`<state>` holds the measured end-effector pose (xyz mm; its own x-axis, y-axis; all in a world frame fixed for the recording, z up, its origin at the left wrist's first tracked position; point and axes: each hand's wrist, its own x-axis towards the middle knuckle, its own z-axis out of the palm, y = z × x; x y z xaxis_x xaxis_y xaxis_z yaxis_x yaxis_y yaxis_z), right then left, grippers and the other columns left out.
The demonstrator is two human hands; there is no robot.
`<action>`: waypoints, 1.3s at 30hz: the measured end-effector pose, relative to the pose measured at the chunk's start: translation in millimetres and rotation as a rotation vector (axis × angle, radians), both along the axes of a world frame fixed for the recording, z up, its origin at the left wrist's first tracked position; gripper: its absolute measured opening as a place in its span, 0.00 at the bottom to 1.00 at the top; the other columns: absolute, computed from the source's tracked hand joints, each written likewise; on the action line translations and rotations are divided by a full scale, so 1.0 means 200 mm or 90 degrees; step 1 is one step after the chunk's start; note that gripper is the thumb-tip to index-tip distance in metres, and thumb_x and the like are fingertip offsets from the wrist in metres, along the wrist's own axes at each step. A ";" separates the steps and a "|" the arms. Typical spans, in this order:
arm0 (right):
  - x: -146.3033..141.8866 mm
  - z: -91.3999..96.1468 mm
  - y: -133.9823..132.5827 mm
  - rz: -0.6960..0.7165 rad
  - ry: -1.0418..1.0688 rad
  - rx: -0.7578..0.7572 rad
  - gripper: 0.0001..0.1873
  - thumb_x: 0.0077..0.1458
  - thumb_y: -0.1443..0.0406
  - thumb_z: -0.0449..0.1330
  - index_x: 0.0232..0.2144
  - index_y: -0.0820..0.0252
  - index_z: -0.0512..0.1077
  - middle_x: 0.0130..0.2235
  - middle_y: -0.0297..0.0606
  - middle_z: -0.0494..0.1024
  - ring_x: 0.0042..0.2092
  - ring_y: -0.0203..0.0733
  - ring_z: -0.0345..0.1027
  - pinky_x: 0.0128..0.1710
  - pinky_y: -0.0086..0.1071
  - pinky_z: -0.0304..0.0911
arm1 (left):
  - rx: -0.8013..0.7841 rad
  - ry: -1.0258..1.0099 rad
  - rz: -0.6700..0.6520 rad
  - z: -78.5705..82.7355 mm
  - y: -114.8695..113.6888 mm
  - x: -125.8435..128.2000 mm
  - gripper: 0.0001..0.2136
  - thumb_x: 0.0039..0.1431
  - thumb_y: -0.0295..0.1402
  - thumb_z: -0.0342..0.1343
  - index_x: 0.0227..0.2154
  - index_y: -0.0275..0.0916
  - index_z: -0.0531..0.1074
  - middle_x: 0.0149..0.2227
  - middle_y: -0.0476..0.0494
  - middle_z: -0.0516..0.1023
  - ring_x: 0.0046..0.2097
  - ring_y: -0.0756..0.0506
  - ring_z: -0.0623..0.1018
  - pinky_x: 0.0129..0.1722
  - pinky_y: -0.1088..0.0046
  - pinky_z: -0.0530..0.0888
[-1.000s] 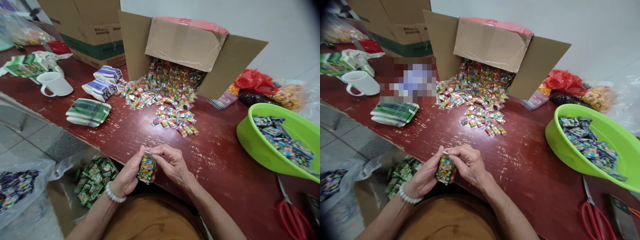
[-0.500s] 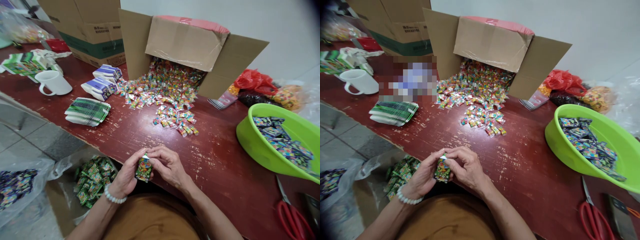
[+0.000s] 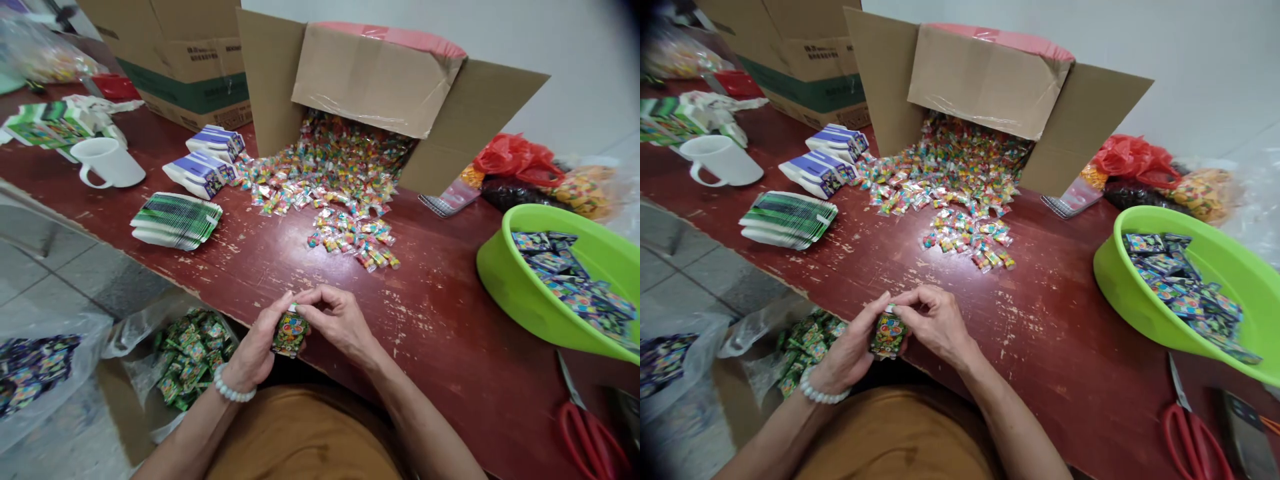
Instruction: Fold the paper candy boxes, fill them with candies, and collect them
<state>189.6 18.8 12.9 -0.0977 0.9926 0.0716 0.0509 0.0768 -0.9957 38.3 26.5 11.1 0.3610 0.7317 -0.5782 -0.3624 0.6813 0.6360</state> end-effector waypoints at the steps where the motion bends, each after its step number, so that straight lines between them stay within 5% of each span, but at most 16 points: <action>1: 0.00 -0.01 -0.01 0.003 -0.032 0.059 0.06 0.57 0.61 0.63 0.32 0.57 0.77 0.36 0.39 0.81 0.38 0.41 0.75 0.39 0.35 0.71 | -0.024 -0.019 0.015 0.01 0.01 0.00 0.13 0.55 0.42 0.61 0.38 0.38 0.78 0.25 0.48 0.80 0.24 0.47 0.76 0.21 0.74 0.72; 4: -0.02 -0.03 -0.06 0.011 -0.128 0.184 0.09 0.55 0.63 0.64 0.41 0.55 0.74 0.45 0.42 0.78 0.48 0.43 0.72 0.48 0.39 0.68 | -0.073 -0.065 0.063 0.02 0.03 0.01 0.05 0.55 0.32 0.58 0.30 0.36 0.76 0.24 0.49 0.79 0.21 0.49 0.75 0.22 0.74 0.74; 10: -0.06 -0.09 -0.11 0.053 -0.413 0.272 0.53 0.39 0.59 0.72 0.64 0.60 0.51 0.62 0.55 0.62 0.59 0.60 0.57 0.55 0.54 0.58 | -0.093 -0.127 0.102 0.01 0.06 0.01 0.09 0.62 0.35 0.54 0.37 0.36 0.76 0.33 0.45 0.82 0.33 0.46 0.81 0.34 0.71 0.78; 16: -0.08 -0.10 -0.09 0.044 -0.465 0.325 0.43 0.40 0.67 0.64 0.60 0.56 0.57 0.55 0.48 0.70 0.56 0.60 0.60 0.55 0.53 0.54 | -0.017 -0.119 0.140 -0.04 -0.02 0.03 0.18 0.60 0.45 0.57 0.41 0.33 0.75 0.39 0.38 0.82 0.42 0.42 0.81 0.47 0.67 0.75; 21: -0.18 -0.11 -0.09 0.111 -0.384 0.272 0.38 0.42 0.64 0.64 0.57 0.57 0.60 0.54 0.47 0.69 0.54 0.55 0.63 0.53 0.48 0.60 | 0.029 -0.039 0.127 -0.07 -0.09 -0.06 0.22 0.58 0.50 0.56 0.44 0.35 0.73 0.33 0.43 0.80 0.26 0.47 0.77 0.26 0.71 0.75; 23: -0.21 -0.12 -0.11 0.165 -0.381 0.236 0.44 0.45 0.59 0.66 0.61 0.58 0.54 0.58 0.50 0.65 0.57 0.56 0.60 0.55 0.50 0.60 | 0.079 0.051 0.117 -0.07 -0.12 -0.18 0.22 0.58 0.50 0.55 0.48 0.39 0.70 0.30 0.47 0.78 0.21 0.49 0.73 0.20 0.73 0.71; 26: -0.20 -0.17 -0.10 0.179 -0.397 0.200 0.50 0.47 0.54 0.67 0.65 0.59 0.47 0.63 0.54 0.55 0.64 0.59 0.51 0.59 0.54 0.57 | 0.184 0.325 0.090 -0.08 -0.15 -0.46 0.24 0.59 0.51 0.52 0.52 0.41 0.67 0.30 0.49 0.76 0.25 0.48 0.75 0.25 0.72 0.72; 29: -0.15 -0.25 -0.07 0.133 -0.400 0.205 0.38 0.54 0.57 0.63 0.62 0.58 0.53 0.62 0.53 0.58 0.63 0.56 0.54 0.59 0.53 0.58 | 0.348 0.715 0.112 -0.07 -0.14 -0.75 0.25 0.57 0.50 0.55 0.52 0.40 0.69 0.43 0.43 0.76 0.43 0.43 0.76 0.44 0.66 0.73; 31: -0.14 -0.29 -0.06 0.120 -0.410 0.239 0.29 0.56 0.61 0.60 0.59 0.58 0.58 0.58 0.51 0.65 0.59 0.54 0.59 0.57 0.51 0.60 | 0.405 0.847 0.132 -0.03 -0.08 -0.86 0.26 0.59 0.50 0.51 0.55 0.39 0.67 0.47 0.40 0.75 0.47 0.42 0.75 0.47 0.63 0.72; 36: -0.16 -0.35 -0.06 0.077 -0.427 0.317 0.18 0.57 0.67 0.59 0.51 0.59 0.66 0.51 0.48 0.72 0.51 0.51 0.66 0.52 0.47 0.63 | 0.618 1.109 0.099 0.08 0.31 -0.85 0.28 0.61 0.48 0.49 0.59 0.35 0.64 0.55 0.33 0.72 0.56 0.36 0.70 0.58 0.54 0.64; 39: -0.17 -0.36 -0.06 0.061 -0.406 0.325 0.16 0.57 0.69 0.58 0.49 0.59 0.68 0.49 0.47 0.74 0.49 0.49 0.67 0.51 0.46 0.63 | 0.592 1.217 0.081 0.12 0.61 -0.82 0.36 0.57 0.51 0.53 0.63 0.31 0.59 0.64 0.24 0.60 0.65 0.29 0.59 0.62 0.50 0.57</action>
<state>155.9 6.5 -58.6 -0.3545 0.8384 0.4141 0.5652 0.5449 -0.6194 -125.3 148.3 34.8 -0.1477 0.9155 0.3743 0.9699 0.0600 0.2359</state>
